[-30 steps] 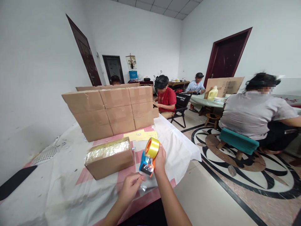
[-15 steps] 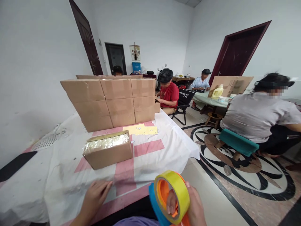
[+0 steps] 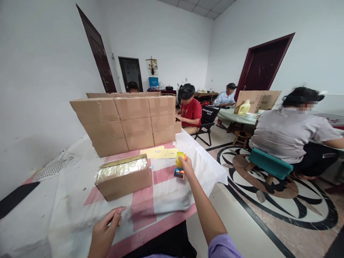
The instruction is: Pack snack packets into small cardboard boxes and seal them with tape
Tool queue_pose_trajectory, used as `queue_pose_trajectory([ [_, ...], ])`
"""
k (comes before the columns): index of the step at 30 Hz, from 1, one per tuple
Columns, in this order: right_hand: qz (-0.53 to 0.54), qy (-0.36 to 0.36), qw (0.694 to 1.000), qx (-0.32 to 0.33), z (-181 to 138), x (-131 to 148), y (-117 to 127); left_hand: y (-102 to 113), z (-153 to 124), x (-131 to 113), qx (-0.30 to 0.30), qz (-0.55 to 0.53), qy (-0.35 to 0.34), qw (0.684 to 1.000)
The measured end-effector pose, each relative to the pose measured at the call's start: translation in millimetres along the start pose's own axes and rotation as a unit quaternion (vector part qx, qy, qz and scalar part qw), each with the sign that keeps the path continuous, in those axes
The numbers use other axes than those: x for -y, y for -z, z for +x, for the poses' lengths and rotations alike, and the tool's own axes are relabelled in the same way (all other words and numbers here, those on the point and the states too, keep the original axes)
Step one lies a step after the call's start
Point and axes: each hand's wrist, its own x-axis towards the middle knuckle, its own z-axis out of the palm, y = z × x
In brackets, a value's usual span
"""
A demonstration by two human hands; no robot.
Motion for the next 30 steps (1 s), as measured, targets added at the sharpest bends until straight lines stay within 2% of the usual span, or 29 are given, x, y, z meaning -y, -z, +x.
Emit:
queue_pose_trajectory([
  [4,-0.03,0.005,1.0,0.008,4.2,-7.0,1.2,-0.5,12.3,3.4,0.0,-0.014,0.011,1.0],
  [7,-0.07,0.031,0.997,-0.03,-1.8,1.0,7.9,-3.5,17.2,3.5,0.015,-0.018,0.024,0.999],
  [10,-0.107,0.087,0.986,-0.09,-29.7,16.1,4.7,-11.0,16.0,-4.4,0.012,-0.033,0.04,0.999],
  [11,-0.119,0.106,0.984,-0.084,-45.4,21.1,-0.9,-14.2,14.5,-8.6,0.009,-0.037,0.031,0.999],
  [12,-0.134,0.128,0.981,-0.052,-63.8,25.8,-8.6,-17.5,12.7,-12.9,0.009,-0.042,0.015,0.999],
  [13,-0.151,0.147,0.978,0.007,-83.6,29.9,-17.7,-20.7,10.9,-16.8,0.012,-0.046,-0.007,0.999],
  [15,-0.199,0.202,0.936,0.208,-122.4,36.7,-37.1,-26.0,7.2,-22.7,0.029,-0.057,-0.052,0.997],
  [17,-0.225,0.235,0.891,0.316,-152.1,41.7,-53.4,-28.8,3.8,-25.6,0.052,-0.063,-0.086,0.993],
  [20,-0.28,0.289,0.854,0.331,-171.7,46.5,-66.7,-28.6,-0.7,-28.4,0.08,-0.055,-0.096,0.991],
  [23,-0.332,0.357,0.806,0.336,-171.7,54.5,-70.3,-24.8,-2.3,-31.2,0.114,-0.041,-0.049,0.991],
  [24,-0.323,0.369,0.806,0.33,-169.5,59.7,-70.6,-22.8,-1.5,-31.3,0.12,-0.035,-0.027,0.992],
  [25,-0.299,0.373,0.82,0.316,-166.3,66.6,-70.6,-20.2,0.0,-30.5,0.122,-0.028,-0.006,0.992],
  [28,-0.201,0.337,0.886,0.249,-148.7,95.4,-70.0,-8.8,8.8,-24.6,0.098,-0.011,0.032,0.995],
  [30,-0.171,0.3,0.908,0.237,-128.5,114.8,-71.4,1.1,17.1,-21.0,0.072,0.001,0.037,0.997],
])
